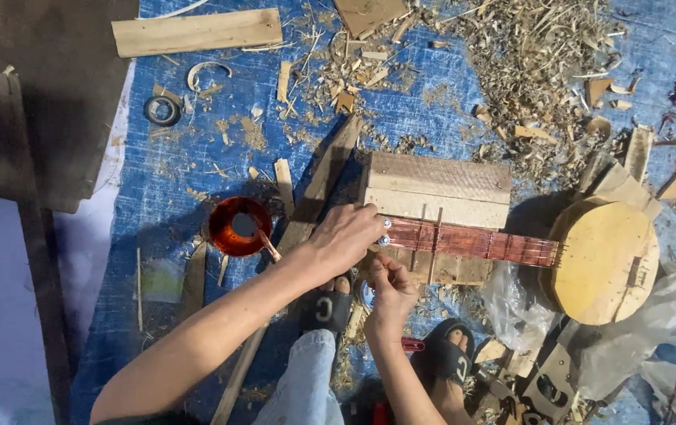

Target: Attaching thin wires to the neck of a handmade instrument and applying liquid from a container using a small stick.

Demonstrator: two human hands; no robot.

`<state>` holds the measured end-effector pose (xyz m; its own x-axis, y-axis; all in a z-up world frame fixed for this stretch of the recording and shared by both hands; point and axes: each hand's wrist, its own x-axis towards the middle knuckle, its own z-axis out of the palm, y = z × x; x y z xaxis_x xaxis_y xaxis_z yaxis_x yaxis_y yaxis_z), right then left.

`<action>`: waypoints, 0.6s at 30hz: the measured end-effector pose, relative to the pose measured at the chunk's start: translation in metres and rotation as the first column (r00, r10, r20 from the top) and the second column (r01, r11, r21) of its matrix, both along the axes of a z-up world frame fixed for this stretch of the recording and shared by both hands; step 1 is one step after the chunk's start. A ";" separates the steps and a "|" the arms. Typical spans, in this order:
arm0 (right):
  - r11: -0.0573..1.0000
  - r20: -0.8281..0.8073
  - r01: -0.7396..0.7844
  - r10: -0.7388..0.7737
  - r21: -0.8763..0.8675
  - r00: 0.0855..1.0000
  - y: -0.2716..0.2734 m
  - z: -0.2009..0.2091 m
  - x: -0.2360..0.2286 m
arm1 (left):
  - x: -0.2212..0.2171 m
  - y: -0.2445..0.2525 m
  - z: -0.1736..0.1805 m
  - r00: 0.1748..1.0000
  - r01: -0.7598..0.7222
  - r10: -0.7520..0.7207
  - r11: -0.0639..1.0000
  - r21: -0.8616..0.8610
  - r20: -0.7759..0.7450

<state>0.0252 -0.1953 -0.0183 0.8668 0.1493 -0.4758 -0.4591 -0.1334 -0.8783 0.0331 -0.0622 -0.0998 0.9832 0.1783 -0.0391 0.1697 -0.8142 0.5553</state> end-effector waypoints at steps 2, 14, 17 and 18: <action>0.996 0.032 0.053 -0.051 -0.076 0.998 0.014 0.006 -0.003 | 0.002 -0.005 -0.029 0.999 0.003 -0.006 0.997 0.074 0.039; 0.968 0.376 -0.099 0.183 -0.233 0.908 0.001 0.026 0.027 | -0.005 0.002 0.012 1.000 0.022 -0.022 0.999 0.027 0.012; 0.910 0.531 -0.138 0.346 -0.392 0.773 -0.003 0.022 0.031 | -0.006 0.003 0.020 0.999 0.014 -0.015 1.000 -0.018 -0.052; 0.877 0.581 -0.121 0.405 -0.465 0.706 -0.005 0.016 0.033 | -0.007 0.002 0.019 0.999 0.030 -0.029 0.999 0.037 -0.041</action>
